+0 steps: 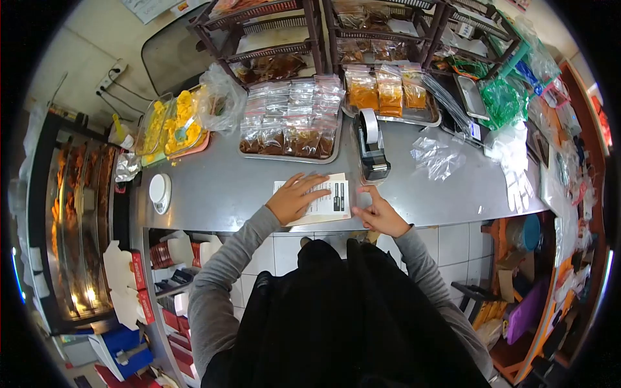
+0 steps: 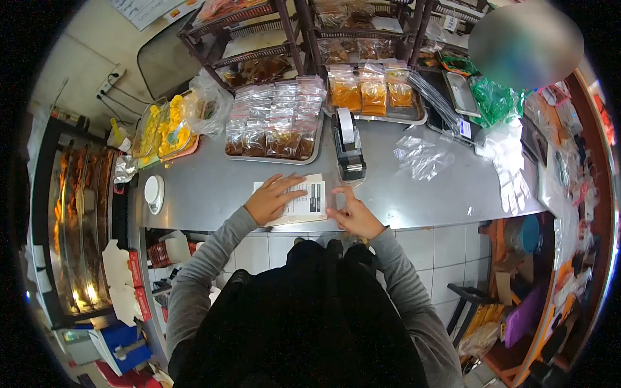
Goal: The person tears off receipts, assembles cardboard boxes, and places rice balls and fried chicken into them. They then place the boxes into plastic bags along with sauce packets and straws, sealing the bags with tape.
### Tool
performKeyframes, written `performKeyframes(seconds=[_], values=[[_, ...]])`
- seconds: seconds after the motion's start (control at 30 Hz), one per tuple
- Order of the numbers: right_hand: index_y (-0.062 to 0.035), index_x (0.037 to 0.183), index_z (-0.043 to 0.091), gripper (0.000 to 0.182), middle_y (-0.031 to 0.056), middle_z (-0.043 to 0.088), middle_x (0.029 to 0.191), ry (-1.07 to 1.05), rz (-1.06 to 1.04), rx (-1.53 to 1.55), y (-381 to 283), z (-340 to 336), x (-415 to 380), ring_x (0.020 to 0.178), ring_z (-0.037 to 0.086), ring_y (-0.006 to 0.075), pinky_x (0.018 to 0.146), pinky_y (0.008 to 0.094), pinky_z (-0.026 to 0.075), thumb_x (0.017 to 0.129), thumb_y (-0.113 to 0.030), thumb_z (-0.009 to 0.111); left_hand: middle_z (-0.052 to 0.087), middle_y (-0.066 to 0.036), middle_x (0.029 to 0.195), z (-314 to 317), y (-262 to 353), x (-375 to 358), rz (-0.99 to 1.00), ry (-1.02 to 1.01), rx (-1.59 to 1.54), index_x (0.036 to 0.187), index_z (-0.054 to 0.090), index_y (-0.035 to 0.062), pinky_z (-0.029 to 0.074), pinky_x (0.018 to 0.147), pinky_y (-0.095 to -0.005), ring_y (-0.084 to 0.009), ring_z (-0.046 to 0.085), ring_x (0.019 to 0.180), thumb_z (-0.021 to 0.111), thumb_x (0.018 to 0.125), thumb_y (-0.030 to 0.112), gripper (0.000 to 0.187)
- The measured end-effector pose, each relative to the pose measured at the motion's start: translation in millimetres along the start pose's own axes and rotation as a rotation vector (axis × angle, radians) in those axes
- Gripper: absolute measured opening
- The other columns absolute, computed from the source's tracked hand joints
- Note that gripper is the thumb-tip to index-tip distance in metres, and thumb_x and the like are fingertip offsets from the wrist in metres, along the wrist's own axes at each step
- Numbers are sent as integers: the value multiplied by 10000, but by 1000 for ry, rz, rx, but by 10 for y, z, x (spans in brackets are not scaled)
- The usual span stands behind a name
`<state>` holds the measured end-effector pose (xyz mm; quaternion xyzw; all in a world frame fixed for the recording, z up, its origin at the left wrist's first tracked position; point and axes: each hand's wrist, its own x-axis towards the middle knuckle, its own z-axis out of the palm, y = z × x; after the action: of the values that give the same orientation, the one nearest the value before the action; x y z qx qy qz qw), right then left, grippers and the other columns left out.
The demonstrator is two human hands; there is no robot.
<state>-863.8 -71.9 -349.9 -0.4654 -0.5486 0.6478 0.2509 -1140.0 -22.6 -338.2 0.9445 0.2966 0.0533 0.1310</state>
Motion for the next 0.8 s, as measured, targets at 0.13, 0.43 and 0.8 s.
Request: performKeyframes(seconds=[0.13, 0.43, 0.8], values=[[-11, 1076, 392, 442, 54, 534, 542, 201, -133, -42, 223, 251, 315, 416, 496, 112, 396, 252, 381, 860, -279, 670, 325, -98, 1464, -34, 63, -29, 48, 37, 46, 1328, 456, 171, 254, 1070, -499, -281, 319, 1345, 517, 884, 273, 460], [24, 915, 557, 437, 124, 630, 660, 64, 402, 518, 308, 250, 194, 489, 623, 184, 354, 237, 406, 895, -412, 587, 246, -85, 1500, 8, 46, -76, 24, -19, 45, 1351, 429, 158, 255, 1051, -554, -325, 237, 1371, 656, 689, 599, 827], [3, 852, 600, 203, 113, 621, 777, 1234, -487, -555, -282, 47, 143, 649, 615, 223, 501, 310, 454, 824, -188, 663, 324, -105, 1443, -68, 401, -115, -611, 168, 141, 1253, 491, 116, 170, 1041, -640, -340, 258, 1361, 738, 633, 553, 798]])
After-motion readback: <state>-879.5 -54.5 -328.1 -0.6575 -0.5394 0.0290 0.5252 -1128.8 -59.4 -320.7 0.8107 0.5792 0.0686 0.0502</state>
